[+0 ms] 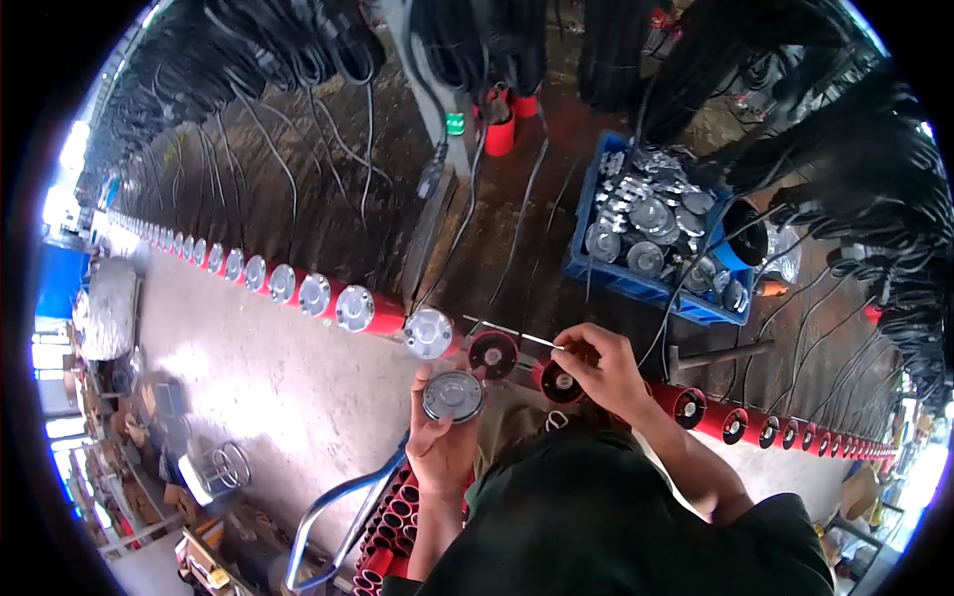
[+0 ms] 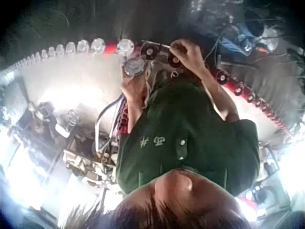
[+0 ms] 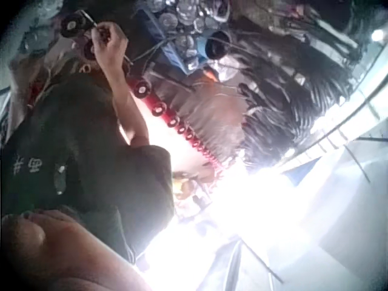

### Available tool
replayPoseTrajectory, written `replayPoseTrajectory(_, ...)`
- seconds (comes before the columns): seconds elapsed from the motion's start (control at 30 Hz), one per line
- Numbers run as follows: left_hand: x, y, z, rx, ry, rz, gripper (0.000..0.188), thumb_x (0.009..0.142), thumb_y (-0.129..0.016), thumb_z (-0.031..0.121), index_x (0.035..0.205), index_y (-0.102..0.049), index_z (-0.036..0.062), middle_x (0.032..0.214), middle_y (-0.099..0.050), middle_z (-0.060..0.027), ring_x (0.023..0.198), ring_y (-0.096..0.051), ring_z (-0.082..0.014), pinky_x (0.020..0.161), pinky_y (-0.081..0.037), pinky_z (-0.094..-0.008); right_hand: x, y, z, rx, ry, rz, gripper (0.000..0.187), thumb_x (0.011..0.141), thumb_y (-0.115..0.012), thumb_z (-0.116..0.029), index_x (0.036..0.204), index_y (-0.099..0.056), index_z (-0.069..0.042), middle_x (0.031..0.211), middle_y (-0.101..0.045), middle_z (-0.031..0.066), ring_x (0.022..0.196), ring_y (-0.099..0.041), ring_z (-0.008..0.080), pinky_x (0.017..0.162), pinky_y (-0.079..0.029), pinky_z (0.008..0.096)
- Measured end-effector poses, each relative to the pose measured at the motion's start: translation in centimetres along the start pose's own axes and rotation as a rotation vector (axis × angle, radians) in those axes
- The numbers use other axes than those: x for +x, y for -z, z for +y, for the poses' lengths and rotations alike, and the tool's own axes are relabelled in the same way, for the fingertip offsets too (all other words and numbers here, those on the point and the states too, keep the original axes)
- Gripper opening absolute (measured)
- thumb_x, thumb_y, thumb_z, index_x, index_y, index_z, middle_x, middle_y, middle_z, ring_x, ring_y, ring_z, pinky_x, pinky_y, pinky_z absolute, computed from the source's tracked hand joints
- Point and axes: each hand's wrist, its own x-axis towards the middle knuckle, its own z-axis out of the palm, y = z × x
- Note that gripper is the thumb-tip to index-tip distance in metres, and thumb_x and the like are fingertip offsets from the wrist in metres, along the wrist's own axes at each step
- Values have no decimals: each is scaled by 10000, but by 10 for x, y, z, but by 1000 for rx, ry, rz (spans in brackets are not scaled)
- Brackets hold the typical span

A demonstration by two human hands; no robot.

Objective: The person picks up metal base plates from a bin and places them onto the tops of red cylindrical components lined up on a production rack, then secures the plates by screwing them in using an electric screwdriver.

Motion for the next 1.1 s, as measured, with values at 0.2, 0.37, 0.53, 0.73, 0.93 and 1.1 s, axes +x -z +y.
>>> replayPoseTrajectory(0.2, -27, 44, -6, -79, 152, 183, 687, 790, -680, 161, 1455, -510, 150, 1431, -581, -231, 1386, -504, -458, 1170, -386, -590, 24, -46, 5, -548, 336, -121, 197, 823, -840, -130, 983, -740, -73, 835, -626, 69, 751, -668, 259, 660, -548, 375)
replayPoseTrajectory(0.37, -31, 65, -4, -118, 155, 250, 611, 813, -673, 184, 1406, -531, 147, 1408, -593, -220, 1357, -537, -455, 1123, -444, -575, 29, -67, 18, -686, 195, -144, 156, 820, -843, -178, 905, -742, -96, 884, -649, 63, 781, -679, 262, 657, -546, 389)
replayPoseTrajectory(0.53, -20, 74, 5, -127, 101, 245, 588, 843, -662, 183, 1414, -525, 149, 1428, -580, -234, 1336, -562, -450, 1086, -486, -572, 33, -68, 18, -432, 145, -53, 103, 834, -830, -121, 886, -749, -85, 880, -639, 69, 724, -647, 264, 624, -514, 383)
replayPoseTrajectory(0.73, -13, 77, 9, -128, 112, 244, 579, 858, -652, 172, 1421, -522, 152, 1441, -570, -246, 1341, -555, -467, 1109, -469, -592, 36, -75, 25, -738, 575, -1, 152, 805, -833, -139, 925, -740, -146, 1071, -703, -1, 992, -644, 249, 851, -484, 411)
replayPoseTrajectory(0.93, -9, 76, 6, -117, 136, 238, 563, 872, -639, 168, 1422, -521, 156, 1446, -569, -240, 1351, -548, -468, 1111, -465, -596, 29, -75, 30, -814, 598, -16, 140, 781, -847, -143, 907, -792, -118, 1091, -762, -13, 992, -668, 218, 851, -480, 382)
replayPoseTrajectory(1.1, -7, 76, 2, -111, 147, 225, 558, 883, -635, 165, 1428, -515, 157, 1444, -574, -234, 1353, -547, -467, 1109, -465, -598, 32, -78, 31, -791, 619, -23, 235, 770, -857, -144, 986, -770, -109, 1064, -770, -8, 976, -683, 211, 841, -486, 380)
